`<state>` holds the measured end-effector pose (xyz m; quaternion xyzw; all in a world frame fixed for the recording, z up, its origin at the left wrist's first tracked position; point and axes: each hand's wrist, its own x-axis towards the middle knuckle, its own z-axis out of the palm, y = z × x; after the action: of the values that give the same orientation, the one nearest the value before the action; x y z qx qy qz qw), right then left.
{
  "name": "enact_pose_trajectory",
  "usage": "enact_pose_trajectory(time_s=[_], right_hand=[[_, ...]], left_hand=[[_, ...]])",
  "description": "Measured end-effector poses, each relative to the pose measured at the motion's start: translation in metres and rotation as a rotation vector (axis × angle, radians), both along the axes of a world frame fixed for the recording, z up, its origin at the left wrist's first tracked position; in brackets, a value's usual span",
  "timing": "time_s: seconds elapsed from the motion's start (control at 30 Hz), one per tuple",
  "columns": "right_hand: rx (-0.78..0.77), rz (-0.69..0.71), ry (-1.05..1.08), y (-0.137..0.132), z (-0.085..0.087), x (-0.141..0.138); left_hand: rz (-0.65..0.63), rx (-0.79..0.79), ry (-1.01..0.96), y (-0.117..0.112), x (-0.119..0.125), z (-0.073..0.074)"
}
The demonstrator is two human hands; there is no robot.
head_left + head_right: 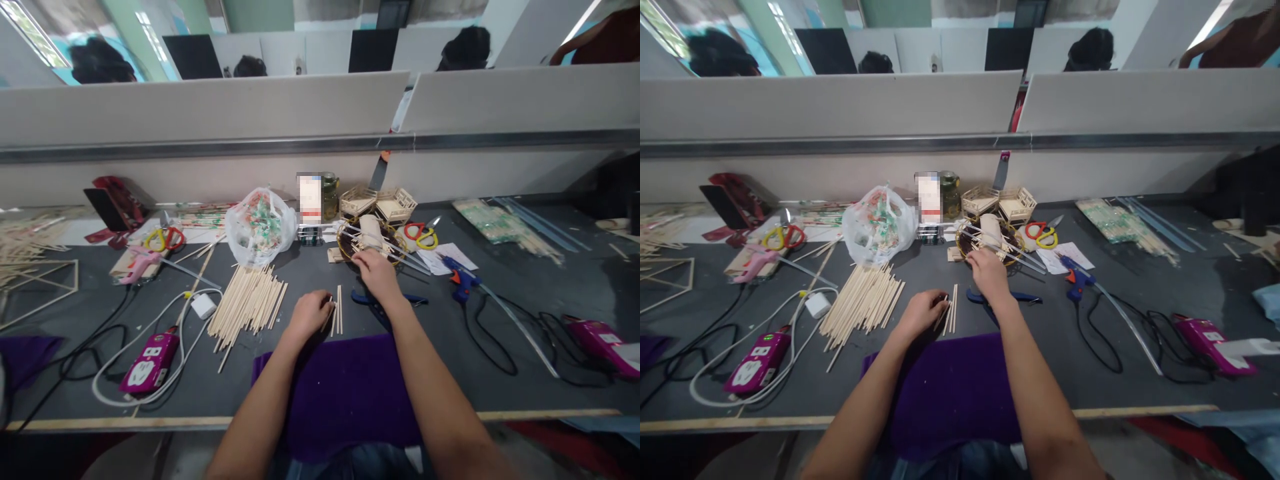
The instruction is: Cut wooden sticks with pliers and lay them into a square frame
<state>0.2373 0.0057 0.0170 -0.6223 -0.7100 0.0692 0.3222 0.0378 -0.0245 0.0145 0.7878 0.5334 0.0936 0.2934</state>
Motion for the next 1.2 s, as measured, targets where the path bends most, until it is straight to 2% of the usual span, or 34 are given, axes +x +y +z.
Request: enact_pose_trajectory(time_s=[0.1, 0.23, 0.33, 0.43, 0.53, 0.63, 0.83, 1.0, 1.2], right_hand=[[-0.013, -0.100, 0.073, 0.008, -0.001, 0.017], [0.050, -0.157, 0.144, 0.000, -0.004, 0.025], [0.079, -0.153, 0.192, -0.016, 0.000, 0.021], [0.002, -0.162, 0.252, -0.030, 0.007, 0.013], [-0.044, -0.201, 0.285, -0.037, 0.014, 0.006], [-0.003, -0.199, 0.309, -0.040, 0.019, 0.000], [0.001, -0.169, 0.209, -0.044, 0.017, -0.011], [0.012, -0.072, 0.104, -0.046, 0.013, -0.020], [0.044, -0.026, 0.020, -0.047, 0.012, -0.024]], left_hand=[[-0.014, -0.015, -0.098, 0.003, -0.004, -0.002], [0.083, -0.021, -0.124, 0.011, -0.019, 0.000], [0.202, 0.046, 0.015, 0.014, -0.036, 0.007], [0.292, 0.092, 0.194, 0.012, -0.054, 0.017], [0.375, 0.093, 0.344, 0.008, -0.066, 0.025], [0.439, 0.070, 0.444, 0.006, -0.073, 0.026], [0.444, -0.015, 0.488, 0.009, -0.075, 0.020], [0.440, 0.020, 0.529, 0.010, -0.073, 0.020], [0.464, 0.030, 0.544, 0.009, -0.076, 0.022]])
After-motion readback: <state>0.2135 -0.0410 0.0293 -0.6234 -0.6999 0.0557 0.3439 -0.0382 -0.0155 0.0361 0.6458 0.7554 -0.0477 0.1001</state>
